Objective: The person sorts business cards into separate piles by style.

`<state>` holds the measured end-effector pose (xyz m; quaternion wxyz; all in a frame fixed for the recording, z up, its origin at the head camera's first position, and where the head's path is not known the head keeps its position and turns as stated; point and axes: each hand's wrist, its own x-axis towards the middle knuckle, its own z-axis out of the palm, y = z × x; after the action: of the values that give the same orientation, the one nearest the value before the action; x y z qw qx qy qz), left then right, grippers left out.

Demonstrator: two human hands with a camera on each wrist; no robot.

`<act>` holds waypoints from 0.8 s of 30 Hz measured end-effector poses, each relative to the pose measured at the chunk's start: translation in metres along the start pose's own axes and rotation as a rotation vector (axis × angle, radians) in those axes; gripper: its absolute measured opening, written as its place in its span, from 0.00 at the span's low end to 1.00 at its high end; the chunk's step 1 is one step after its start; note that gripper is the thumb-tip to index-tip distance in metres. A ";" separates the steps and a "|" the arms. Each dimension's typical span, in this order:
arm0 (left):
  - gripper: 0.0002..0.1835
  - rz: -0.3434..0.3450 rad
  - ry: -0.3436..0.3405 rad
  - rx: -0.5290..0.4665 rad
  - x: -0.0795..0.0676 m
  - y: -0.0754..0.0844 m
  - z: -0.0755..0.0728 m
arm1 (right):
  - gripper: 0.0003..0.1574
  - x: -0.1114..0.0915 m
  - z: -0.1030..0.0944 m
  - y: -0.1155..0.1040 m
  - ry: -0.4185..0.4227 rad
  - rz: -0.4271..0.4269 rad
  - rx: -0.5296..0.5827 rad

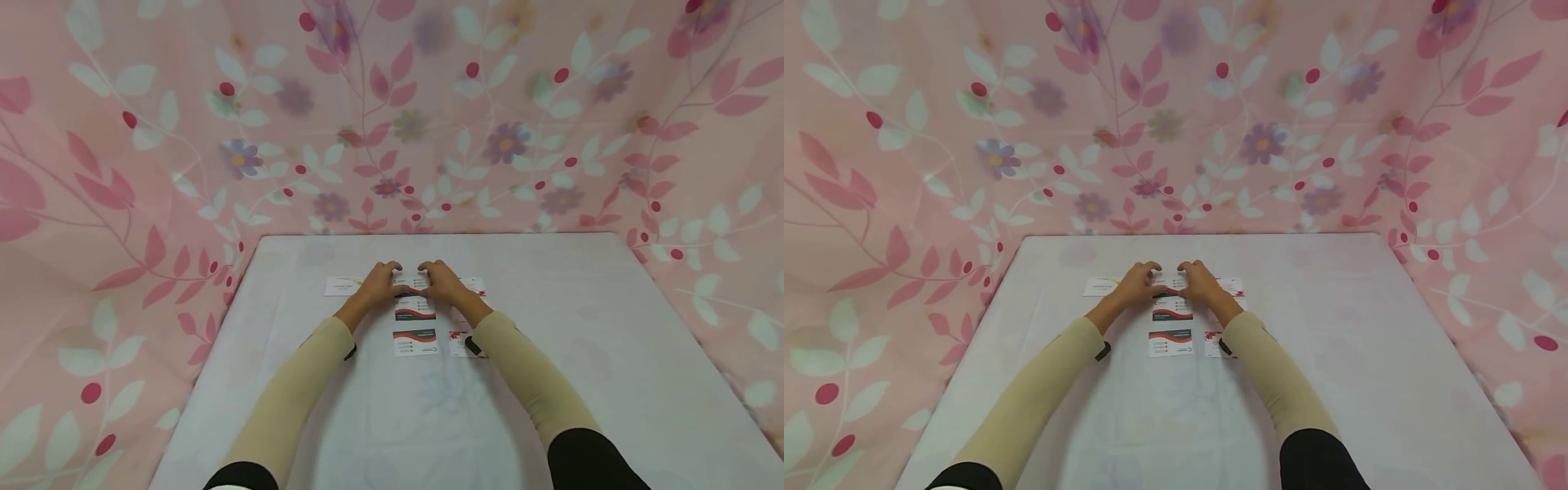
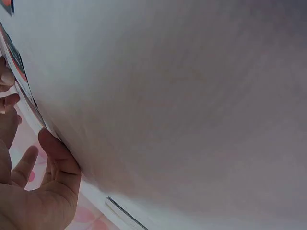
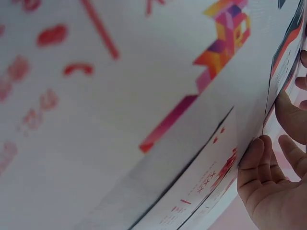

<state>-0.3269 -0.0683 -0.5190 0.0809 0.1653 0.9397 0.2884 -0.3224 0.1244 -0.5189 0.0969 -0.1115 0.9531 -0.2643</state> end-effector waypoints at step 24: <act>0.27 0.031 -0.098 0.028 0.006 -0.016 -0.006 | 0.30 -0.002 0.004 -0.009 0.006 0.061 -0.037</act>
<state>-0.3383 -0.0820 -0.5238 0.1202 0.1949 0.9358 0.2681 -0.3181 0.1158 -0.5175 0.1001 -0.0832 0.9611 -0.2436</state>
